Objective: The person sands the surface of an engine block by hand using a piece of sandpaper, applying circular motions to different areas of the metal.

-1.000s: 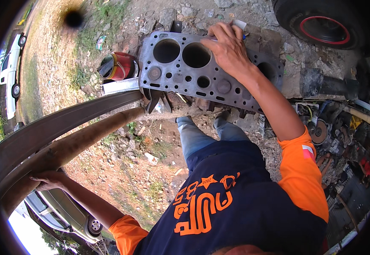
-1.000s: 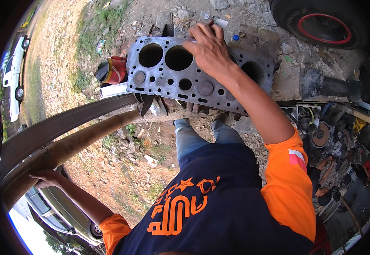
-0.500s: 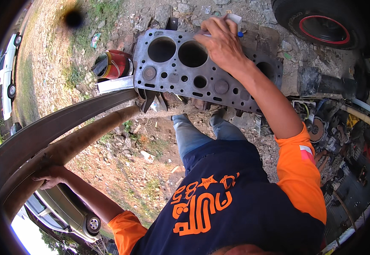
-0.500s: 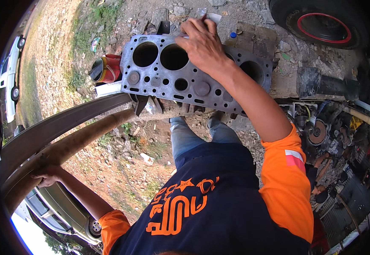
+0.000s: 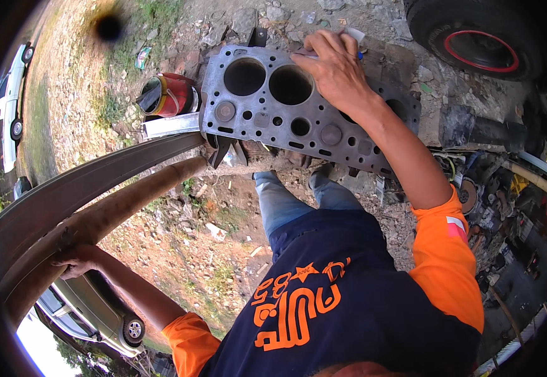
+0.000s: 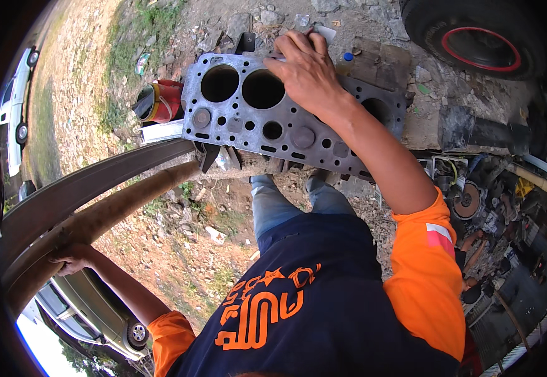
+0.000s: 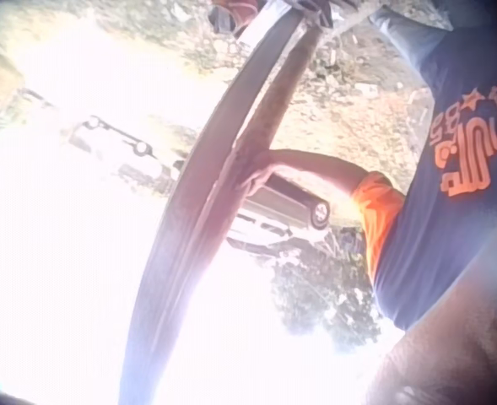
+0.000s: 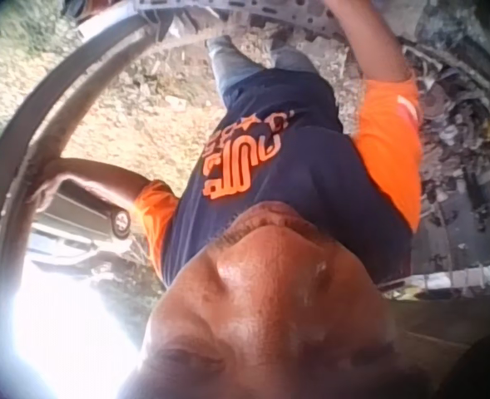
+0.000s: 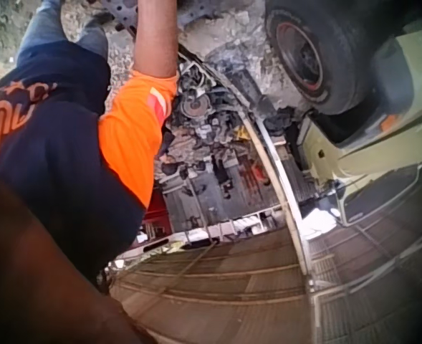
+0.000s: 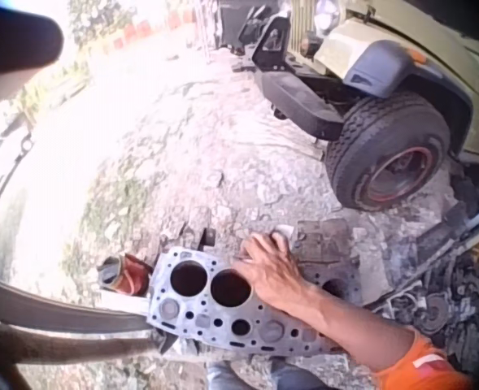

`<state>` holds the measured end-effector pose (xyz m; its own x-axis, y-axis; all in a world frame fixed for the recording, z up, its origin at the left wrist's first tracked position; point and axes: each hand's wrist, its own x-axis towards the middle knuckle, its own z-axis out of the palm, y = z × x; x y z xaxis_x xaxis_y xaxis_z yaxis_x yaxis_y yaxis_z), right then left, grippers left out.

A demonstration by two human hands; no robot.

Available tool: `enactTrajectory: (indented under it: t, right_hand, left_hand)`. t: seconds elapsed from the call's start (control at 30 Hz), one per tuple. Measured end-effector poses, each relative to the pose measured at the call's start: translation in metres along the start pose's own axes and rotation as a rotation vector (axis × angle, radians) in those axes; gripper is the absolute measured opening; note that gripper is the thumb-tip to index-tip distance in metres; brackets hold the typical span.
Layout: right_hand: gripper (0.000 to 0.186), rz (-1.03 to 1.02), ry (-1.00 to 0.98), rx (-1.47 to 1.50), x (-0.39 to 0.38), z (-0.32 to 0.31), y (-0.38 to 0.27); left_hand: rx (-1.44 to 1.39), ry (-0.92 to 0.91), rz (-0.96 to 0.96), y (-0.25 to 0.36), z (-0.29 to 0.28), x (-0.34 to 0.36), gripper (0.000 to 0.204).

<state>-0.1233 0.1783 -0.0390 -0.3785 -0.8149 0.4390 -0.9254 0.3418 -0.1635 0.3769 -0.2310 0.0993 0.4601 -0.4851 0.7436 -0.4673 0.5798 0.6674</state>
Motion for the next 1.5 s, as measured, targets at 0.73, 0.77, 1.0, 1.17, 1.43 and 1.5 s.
enactTrajectory:
  t: [0.73, 0.77, 1.0, 1.17, 1.43, 1.5]
  right_hand:
    - [0.017, -0.037, -0.033, -0.004, -0.016, -0.007, 0.017]
    - [0.017, -0.042, -0.023, 0.014, -0.011, -0.007, 0.019]
    - [0.015, -0.084, -0.018, 0.018, 0.004, -0.004, 0.01]
    - [0.02, -0.025, -0.039, 0.024, -0.006, -0.008, 0.005]
    - [0.021, -0.023, 0.002, 0.082, -0.019, -0.007, 0.017]
    - [0.018, -0.061, 0.025, 0.05, 0.002, -0.002, 0.012]
  left_hand:
    - [0.076, 0.025, 0.026, -0.005, -0.003, 0.0, 0.082]
    - [0.034, 0.022, 0.02, 0.001, 0.002, -0.004, 0.083]
    - [0.066, -0.015, 0.026, 0.01, 0.001, -0.01, 0.084]
    - [0.084, -0.015, 0.01, 0.015, 0.001, -0.012, 0.085]
    - [0.172, -0.023, -0.012, 0.015, 0.002, -0.011, 0.087]
    - [0.159, -0.019, 0.008, 0.012, 0.0, -0.008, 0.089]
